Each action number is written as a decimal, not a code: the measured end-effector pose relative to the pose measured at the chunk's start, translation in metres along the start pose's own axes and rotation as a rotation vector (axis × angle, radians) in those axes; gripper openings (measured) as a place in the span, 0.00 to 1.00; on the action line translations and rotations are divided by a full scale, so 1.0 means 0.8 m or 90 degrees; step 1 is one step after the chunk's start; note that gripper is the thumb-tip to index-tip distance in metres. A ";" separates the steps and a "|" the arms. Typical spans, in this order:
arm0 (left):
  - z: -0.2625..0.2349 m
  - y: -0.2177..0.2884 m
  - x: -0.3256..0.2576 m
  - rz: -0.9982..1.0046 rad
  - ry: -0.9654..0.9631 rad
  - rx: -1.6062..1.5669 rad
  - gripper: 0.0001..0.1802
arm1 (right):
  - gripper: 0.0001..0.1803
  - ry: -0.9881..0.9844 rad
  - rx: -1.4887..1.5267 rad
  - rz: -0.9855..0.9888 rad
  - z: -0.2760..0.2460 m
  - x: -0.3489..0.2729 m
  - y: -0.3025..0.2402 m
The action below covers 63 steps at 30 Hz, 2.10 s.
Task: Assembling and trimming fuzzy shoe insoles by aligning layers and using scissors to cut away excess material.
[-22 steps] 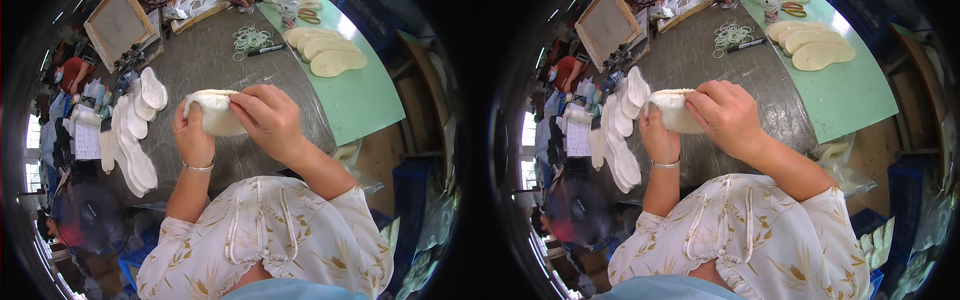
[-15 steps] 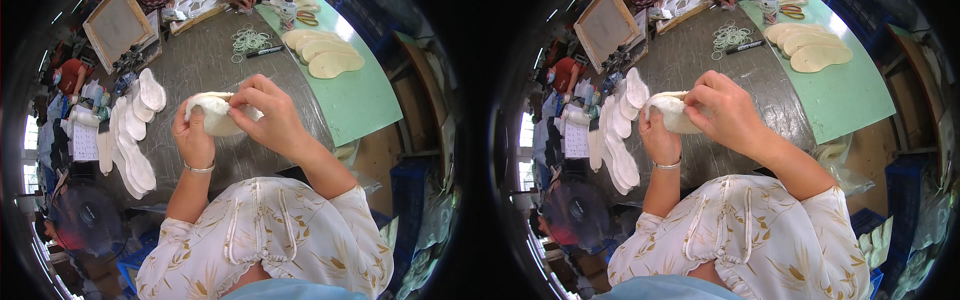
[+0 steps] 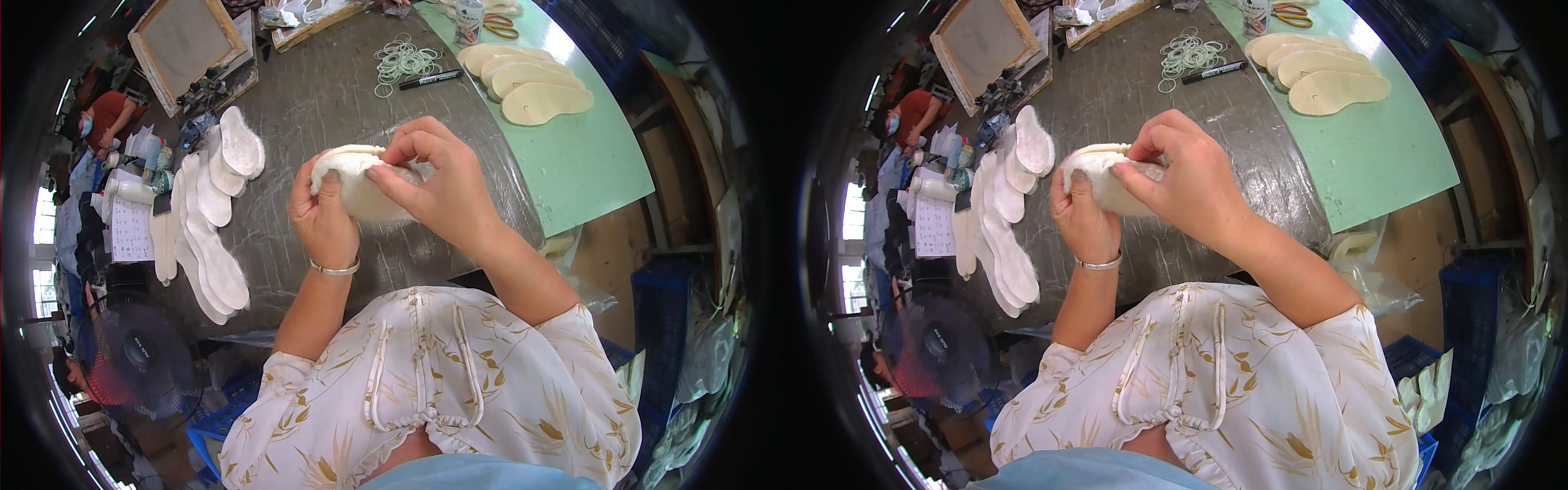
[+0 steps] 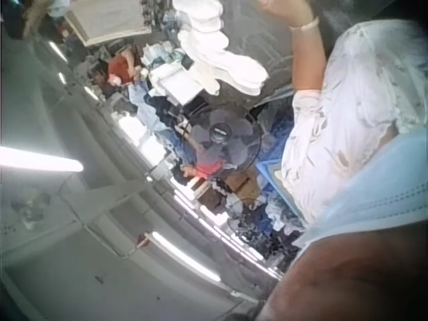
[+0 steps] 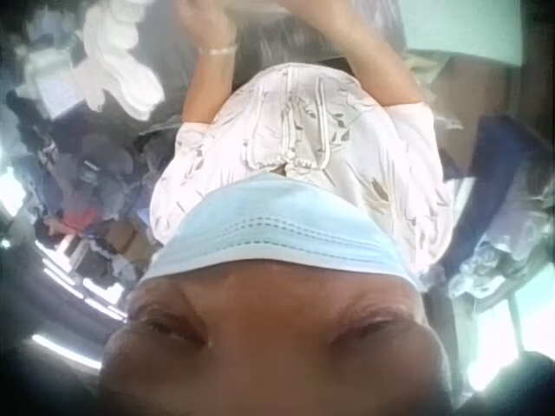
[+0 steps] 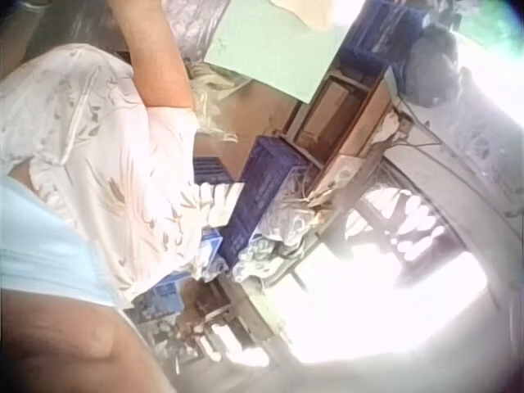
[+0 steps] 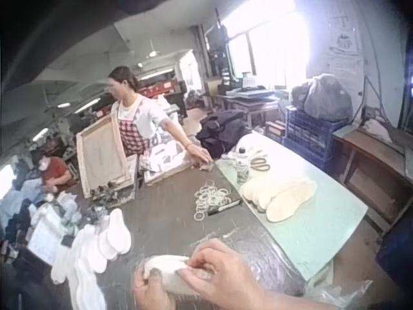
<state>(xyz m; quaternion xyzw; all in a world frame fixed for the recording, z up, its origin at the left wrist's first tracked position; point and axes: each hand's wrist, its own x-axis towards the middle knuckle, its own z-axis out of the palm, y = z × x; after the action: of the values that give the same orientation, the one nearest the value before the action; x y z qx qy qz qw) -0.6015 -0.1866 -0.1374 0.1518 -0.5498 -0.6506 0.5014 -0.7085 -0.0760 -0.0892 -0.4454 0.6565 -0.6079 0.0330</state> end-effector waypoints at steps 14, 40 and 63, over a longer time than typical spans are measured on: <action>0.006 -0.010 0.004 -0.031 0.012 0.019 0.12 | 0.08 0.150 -0.056 -0.239 0.015 0.000 0.024; 0.000 -0.001 -0.014 -0.118 -0.084 0.152 0.12 | 0.11 0.088 -0.164 -0.371 0.013 -0.017 0.022; 0.006 0.017 -0.011 -0.100 -0.125 0.111 0.11 | 0.08 0.054 -0.214 -0.327 -0.015 0.007 -0.003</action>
<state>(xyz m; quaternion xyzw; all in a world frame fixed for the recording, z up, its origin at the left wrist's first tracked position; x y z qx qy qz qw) -0.5944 -0.1751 -0.1269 0.1728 -0.6372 -0.6493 0.3775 -0.7173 -0.0702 -0.0812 -0.5703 0.6147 -0.4972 -0.2230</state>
